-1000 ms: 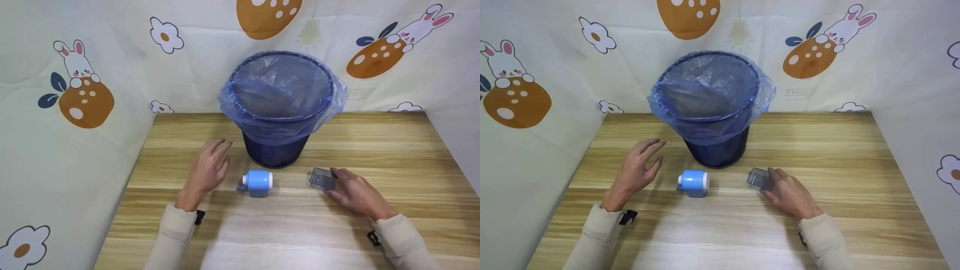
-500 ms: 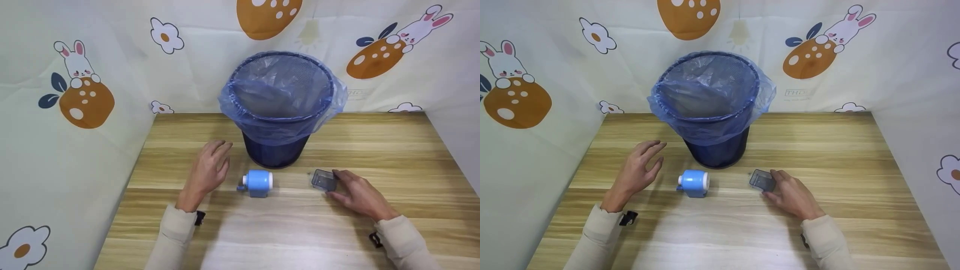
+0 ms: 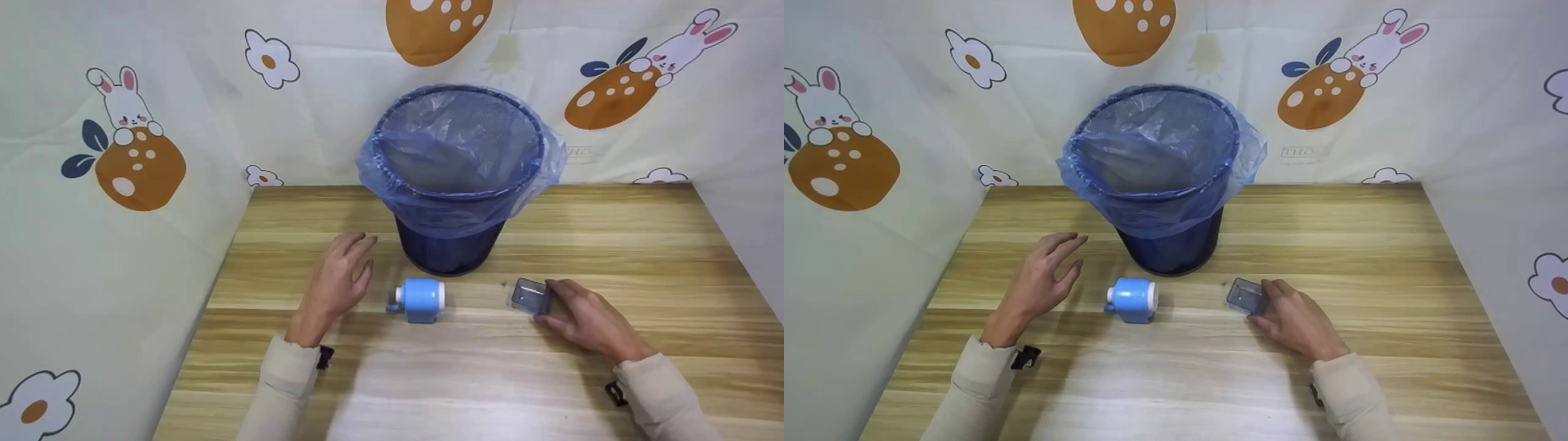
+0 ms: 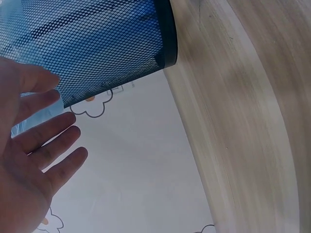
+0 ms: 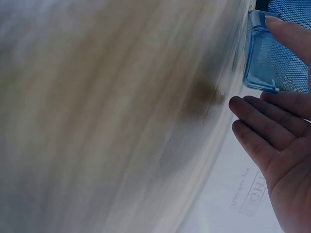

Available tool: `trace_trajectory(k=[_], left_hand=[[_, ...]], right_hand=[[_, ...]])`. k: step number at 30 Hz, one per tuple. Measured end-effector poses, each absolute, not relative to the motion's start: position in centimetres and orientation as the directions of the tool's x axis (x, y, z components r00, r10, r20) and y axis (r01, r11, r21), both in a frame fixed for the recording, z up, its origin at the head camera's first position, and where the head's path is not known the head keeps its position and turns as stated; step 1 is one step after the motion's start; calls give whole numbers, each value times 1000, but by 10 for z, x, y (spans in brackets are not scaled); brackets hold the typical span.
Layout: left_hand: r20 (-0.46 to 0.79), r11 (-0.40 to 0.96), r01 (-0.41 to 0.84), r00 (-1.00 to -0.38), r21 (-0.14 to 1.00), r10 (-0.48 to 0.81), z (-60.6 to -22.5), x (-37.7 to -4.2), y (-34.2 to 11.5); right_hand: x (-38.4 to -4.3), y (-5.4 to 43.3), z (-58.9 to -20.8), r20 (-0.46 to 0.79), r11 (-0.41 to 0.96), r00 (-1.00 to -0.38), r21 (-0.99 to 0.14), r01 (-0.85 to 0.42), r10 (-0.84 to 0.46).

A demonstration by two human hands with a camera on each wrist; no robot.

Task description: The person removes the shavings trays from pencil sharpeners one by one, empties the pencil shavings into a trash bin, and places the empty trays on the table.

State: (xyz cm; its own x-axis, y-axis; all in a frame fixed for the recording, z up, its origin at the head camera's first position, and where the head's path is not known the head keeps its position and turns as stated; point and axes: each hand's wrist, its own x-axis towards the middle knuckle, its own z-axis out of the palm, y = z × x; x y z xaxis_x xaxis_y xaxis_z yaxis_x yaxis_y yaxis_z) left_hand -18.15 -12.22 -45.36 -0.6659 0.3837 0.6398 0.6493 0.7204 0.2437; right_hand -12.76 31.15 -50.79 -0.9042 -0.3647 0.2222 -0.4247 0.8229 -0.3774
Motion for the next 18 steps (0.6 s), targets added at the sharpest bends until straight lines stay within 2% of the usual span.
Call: trace_trajectory(k=[11,18], left_hand=[[615,733,636,-685,242,392,-457,-183,-125],[565,756,603,-728,256,389,-456,-181,-126]], right_hand=[[-127,312,-509,213,826,-903,-367,-427,-372],[-127,312,-508,201,830,-907,-366,-420,-370]])
